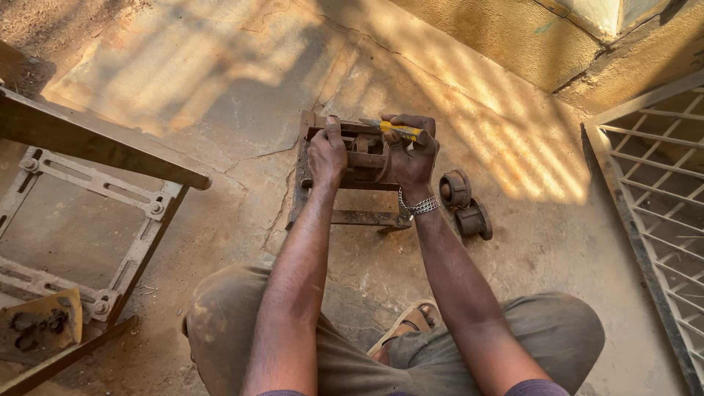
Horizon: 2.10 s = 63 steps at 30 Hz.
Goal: The person sits on the ground and uses a yellow-handled scraper to remove rust and debris from a rusty cast-iron housing mounted on a small metal frame, working around the central opening and bolt holes, then continues scraping other surfaces of the assembly.
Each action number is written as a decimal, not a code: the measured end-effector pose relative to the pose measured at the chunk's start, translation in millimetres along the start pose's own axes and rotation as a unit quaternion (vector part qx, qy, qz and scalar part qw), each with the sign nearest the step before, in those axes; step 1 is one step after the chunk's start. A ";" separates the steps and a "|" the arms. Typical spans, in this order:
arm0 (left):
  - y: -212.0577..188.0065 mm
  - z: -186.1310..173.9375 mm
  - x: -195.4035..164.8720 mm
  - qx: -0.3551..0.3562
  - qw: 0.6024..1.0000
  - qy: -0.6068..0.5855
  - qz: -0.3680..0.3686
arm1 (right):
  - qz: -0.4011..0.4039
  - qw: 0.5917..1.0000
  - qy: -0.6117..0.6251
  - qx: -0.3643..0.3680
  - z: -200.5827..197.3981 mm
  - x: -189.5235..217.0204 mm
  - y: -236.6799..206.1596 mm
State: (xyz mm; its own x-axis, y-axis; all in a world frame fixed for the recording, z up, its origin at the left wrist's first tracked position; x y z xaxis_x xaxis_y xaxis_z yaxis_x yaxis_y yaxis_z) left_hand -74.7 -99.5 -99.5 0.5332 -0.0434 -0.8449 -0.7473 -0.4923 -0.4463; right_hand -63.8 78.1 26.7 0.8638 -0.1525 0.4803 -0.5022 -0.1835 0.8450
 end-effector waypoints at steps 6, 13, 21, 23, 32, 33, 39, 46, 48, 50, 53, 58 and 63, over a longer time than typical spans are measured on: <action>0.4 2.4 1.0 -0.006 0.999 -0.049 0.009 | 0.043 0.984 -0.136 0.103 -7.9 -21.8 -3.4; 3.3 4.3 4.0 0.015 0.999 -0.035 -0.007 | 0.121 0.981 -0.066 0.135 5.6 -25.0 -2.5; 2.8 1.7 1.7 -0.013 0.999 -0.030 0.017 | 0.113 0.984 -0.092 0.103 -1.7 -16.3 0.5; 3.1 0.8 0.1 -0.021 0.999 -0.026 0.022 | 0.157 0.979 -0.091 0.092 -0.4 -24.6 -1.8; 1.6 1.1 3.8 -0.015 1.000 -0.024 0.005 | 0.092 0.978 -0.082 0.170 8.0 -16.1 -0.1; 0.2 1.2 0.0 -0.021 0.999 -0.038 0.027 | 0.106 0.964 -0.110 0.217 11.3 -20.2 -3.7; 2.3 4.4 0.4 -0.012 0.999 -0.027 0.012 | 0.141 0.983 -0.053 0.102 1.8 -22.8 -13.2; 3.4 6.4 7.8 -0.005 1.000 -0.023 0.020 | 0.090 0.985 -0.081 0.119 -4.0 -2.3 -14.9; 1.0 7.3 5.2 0.007 0.997 -0.063 0.035 | 0.145 0.952 -0.163 0.214 12.1 -17.5 -21.9; -7.7 6.0 3.2 -0.015 0.993 -0.083 0.080 | 0.216 0.954 -0.141 0.155 -6.9 -23.8 -24.9; -4.2 -4.0 -6.0 -0.048 0.989 -0.067 0.123 | 0.134 0.982 -0.117 0.067 -3.8 -14.9 -20.8; -7.9 0.6 1.8 -0.011 0.995 -0.070 0.077 | 0.148 0.973 -0.102 0.143 -0.8 -18.6 -22.6; -8.6 -1.2 2.1 -0.021 0.994 -0.065 0.081 | 0.124 0.972 -0.101 0.173 17.8 -14.1 -25.0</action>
State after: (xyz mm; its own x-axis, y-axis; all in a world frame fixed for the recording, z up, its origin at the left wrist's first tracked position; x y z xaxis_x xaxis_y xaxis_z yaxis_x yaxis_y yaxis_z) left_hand -66.7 -96.4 -97.1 0.3495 -0.0134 -0.9369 -0.8009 -0.5232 -0.2913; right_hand -64.1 67.6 -5.3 0.7069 -0.4151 0.5727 -0.7073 -0.4278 0.5628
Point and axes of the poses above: each hand's wrist, its own y-axis towards the middle knuckle, its own z-axis out of the palm, x = y × z, the point moved 7 cm from there along y, towards the middle knuckle, and after that the axes turned 15 degrees about -z, right-handed, at the moved point
